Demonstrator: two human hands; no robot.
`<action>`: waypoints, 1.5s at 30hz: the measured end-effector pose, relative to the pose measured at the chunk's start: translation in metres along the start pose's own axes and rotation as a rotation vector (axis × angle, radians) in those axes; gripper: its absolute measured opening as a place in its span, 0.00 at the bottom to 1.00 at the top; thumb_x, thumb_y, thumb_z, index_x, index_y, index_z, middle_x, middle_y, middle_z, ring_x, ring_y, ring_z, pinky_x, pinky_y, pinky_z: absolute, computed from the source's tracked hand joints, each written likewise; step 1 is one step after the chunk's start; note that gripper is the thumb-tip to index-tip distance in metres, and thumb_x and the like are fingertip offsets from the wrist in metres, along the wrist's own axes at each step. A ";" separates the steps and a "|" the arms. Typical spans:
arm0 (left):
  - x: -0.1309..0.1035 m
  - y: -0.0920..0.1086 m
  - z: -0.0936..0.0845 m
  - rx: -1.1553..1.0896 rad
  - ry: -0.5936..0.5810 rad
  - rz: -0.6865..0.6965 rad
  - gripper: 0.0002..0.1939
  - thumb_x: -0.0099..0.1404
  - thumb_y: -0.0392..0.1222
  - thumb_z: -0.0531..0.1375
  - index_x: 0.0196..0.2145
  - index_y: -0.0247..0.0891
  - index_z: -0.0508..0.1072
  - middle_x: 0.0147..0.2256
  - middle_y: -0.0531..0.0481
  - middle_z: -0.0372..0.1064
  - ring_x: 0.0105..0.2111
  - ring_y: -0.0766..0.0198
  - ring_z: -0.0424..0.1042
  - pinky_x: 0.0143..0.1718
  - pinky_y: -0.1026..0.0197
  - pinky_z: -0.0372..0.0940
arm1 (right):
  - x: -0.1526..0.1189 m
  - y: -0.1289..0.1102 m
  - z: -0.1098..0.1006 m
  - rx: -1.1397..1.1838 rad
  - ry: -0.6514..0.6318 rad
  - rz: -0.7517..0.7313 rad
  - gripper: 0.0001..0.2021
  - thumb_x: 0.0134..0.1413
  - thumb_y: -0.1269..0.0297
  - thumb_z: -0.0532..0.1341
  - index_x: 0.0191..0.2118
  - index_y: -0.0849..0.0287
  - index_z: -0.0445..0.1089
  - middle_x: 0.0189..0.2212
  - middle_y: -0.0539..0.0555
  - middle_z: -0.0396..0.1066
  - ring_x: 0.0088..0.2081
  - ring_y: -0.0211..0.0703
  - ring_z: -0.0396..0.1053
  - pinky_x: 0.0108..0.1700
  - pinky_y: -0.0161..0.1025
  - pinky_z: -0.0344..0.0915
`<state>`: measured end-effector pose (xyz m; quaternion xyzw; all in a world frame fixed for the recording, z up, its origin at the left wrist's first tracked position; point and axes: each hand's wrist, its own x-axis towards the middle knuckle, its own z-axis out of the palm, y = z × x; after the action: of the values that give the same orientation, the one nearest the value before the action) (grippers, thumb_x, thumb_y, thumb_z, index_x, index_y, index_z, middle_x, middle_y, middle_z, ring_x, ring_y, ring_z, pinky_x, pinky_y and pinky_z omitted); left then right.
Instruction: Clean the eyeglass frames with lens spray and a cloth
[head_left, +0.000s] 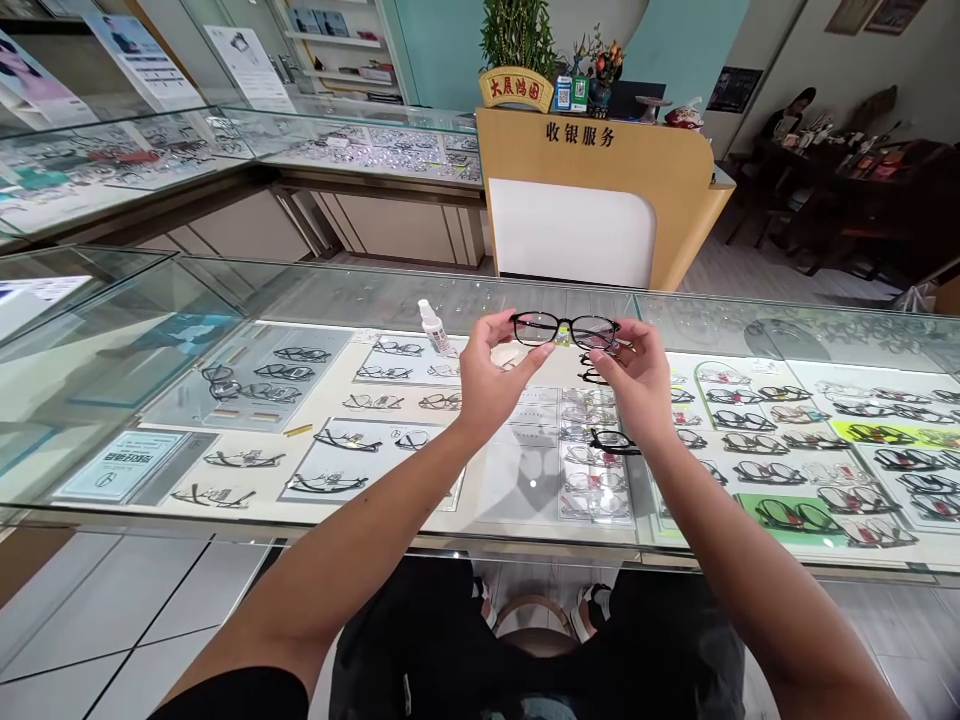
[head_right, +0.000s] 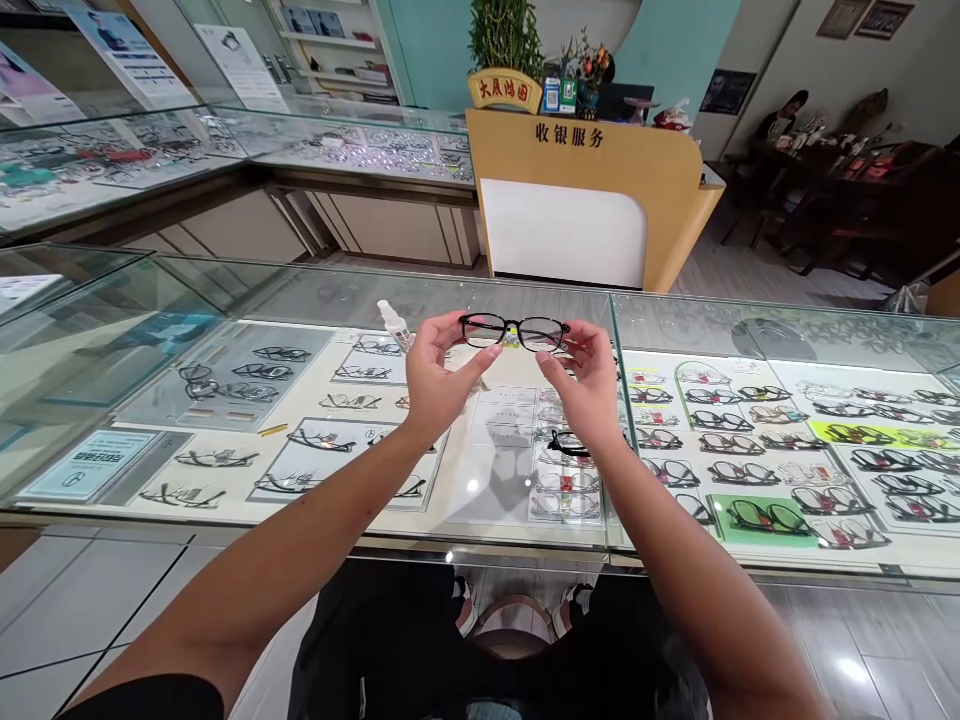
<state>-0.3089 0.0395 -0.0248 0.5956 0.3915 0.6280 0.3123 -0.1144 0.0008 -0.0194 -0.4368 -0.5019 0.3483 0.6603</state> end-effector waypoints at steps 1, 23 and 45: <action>0.000 -0.001 0.000 0.010 -0.012 -0.013 0.31 0.60 0.50 0.77 0.57 0.42 0.72 0.56 0.41 0.80 0.58 0.51 0.78 0.63 0.46 0.70 | 0.001 -0.002 0.000 0.029 -0.002 0.023 0.25 0.52 0.54 0.77 0.51 0.47 0.67 0.50 0.53 0.70 0.50 0.45 0.77 0.49 0.43 0.75; 0.015 0.002 -0.017 0.129 -0.315 0.078 0.36 0.55 0.55 0.79 0.58 0.44 0.76 0.55 0.41 0.81 0.57 0.47 0.78 0.62 0.43 0.71 | 0.030 -0.029 -0.034 0.096 -0.358 0.594 0.23 0.51 0.39 0.71 0.37 0.56 0.78 0.37 0.56 0.79 0.41 0.50 0.75 0.45 0.43 0.69; 0.016 0.016 -0.021 0.270 -0.481 0.063 0.35 0.56 0.60 0.77 0.58 0.48 0.79 0.55 0.44 0.80 0.57 0.45 0.77 0.61 0.46 0.71 | 0.034 -0.026 -0.052 -0.211 -0.546 0.486 0.18 0.57 0.48 0.70 0.49 0.51 0.84 0.46 0.53 0.81 0.48 0.46 0.75 0.51 0.42 0.67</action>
<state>-0.3305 0.0426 -0.0029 0.7757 0.3677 0.4201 0.2944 -0.0554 0.0099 0.0106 -0.4998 -0.5745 0.5445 0.3517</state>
